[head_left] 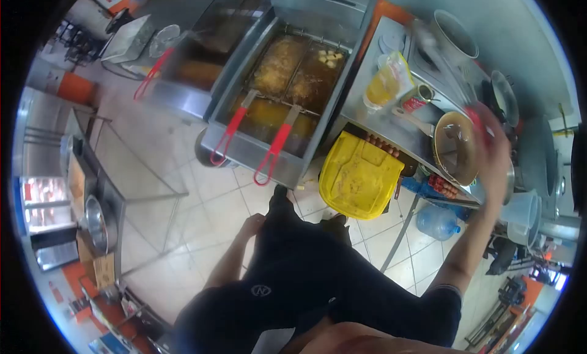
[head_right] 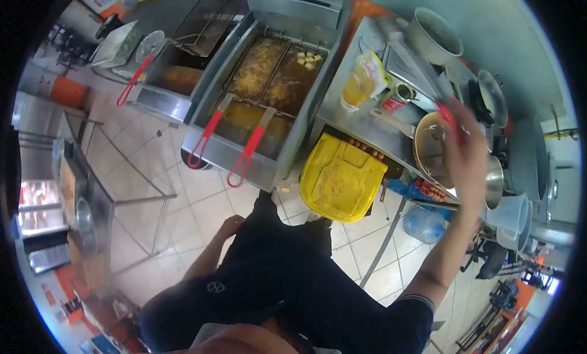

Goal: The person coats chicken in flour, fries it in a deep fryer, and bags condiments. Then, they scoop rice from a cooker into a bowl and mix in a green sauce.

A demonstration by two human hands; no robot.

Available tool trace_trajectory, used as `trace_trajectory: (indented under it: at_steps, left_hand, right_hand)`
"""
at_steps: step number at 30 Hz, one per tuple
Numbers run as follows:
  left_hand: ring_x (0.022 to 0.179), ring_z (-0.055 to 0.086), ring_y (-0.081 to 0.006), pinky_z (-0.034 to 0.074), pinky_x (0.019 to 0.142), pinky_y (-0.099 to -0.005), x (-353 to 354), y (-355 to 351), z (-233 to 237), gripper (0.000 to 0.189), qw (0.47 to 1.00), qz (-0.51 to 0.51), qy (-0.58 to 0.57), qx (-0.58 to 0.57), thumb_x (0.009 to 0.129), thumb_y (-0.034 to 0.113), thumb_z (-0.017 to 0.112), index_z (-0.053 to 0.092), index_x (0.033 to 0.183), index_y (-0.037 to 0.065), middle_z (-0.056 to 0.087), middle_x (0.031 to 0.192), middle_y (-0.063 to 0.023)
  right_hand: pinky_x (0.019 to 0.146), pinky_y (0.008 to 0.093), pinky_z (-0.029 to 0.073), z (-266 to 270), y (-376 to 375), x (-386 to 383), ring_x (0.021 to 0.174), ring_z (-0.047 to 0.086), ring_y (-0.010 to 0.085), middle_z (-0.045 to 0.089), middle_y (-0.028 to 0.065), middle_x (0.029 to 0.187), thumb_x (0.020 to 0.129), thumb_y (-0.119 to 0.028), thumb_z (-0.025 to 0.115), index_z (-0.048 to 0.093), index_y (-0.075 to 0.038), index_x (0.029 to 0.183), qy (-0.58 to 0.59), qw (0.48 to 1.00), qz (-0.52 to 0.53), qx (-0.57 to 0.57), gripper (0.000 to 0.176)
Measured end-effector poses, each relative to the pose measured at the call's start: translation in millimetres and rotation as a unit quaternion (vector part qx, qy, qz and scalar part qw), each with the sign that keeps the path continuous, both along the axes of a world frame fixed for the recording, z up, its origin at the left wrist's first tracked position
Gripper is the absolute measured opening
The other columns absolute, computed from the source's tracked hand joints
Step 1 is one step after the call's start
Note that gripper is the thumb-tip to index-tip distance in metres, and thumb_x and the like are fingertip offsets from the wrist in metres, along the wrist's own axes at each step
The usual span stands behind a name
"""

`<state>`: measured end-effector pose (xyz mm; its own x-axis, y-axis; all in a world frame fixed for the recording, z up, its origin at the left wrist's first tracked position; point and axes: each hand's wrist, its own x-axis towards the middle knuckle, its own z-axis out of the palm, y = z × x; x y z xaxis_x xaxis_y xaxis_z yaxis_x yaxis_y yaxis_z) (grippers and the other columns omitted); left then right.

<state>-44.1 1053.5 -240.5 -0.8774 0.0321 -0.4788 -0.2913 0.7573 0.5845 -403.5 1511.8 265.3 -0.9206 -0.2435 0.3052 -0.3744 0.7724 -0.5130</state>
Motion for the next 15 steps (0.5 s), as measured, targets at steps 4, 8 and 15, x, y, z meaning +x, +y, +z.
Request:
trace_trajectory:
  at_steps: [4,8,15]
  left_hand:
    - [0.087,0.062,-0.0239,0.051,0.074,-0.0324,-17.3,-60.4,-16.0,0.018,0.994,0.082,-0.031,0.06,0.086,0.016,0.051,0.065,0.093,0.007,0.065,0.094,-0.0104]
    - [0.07,0.064,-0.0193,0.051,0.056,-0.0294,13.9,-124.4,-77.2,0.023,0.99,0.093,0.071,0.073,0.09,0.016,0.045,0.063,0.1,0.006,0.065,0.086,-0.0098]
    - [0.057,0.058,-0.0148,0.044,0.045,-0.0268,63.9,-142.4,-44.3,0.024,0.903,0.337,-0.188,0.19,0.088,0.02,0.046,0.061,0.103,0.009,0.064,0.082,-0.0061]
  right_hand:
    - [0.076,0.0427,0.048,-56.4,-137.3,-66.2,0.091,0.06,0.0357,0.061,0.0182,0.106,0.082,-0.013,0.058,0.057,-0.01,0.116,0.02,0.969,0.071,0.237,0.034]
    - [0.064,0.0396,0.053,-161.0,-213.9,-141.5,0.079,0.066,0.0294,0.063,0.0143,0.091,0.079,-0.008,0.055,0.06,-0.005,0.099,0.057,0.889,0.117,0.439,0.021]
    - [0.06,0.0379,0.055,-236.8,-256.4,-186.9,0.075,0.067,0.0252,0.065,0.0104,0.086,0.077,-0.008,0.055,0.064,-0.005,0.088,0.067,0.841,0.107,0.526,0.014]
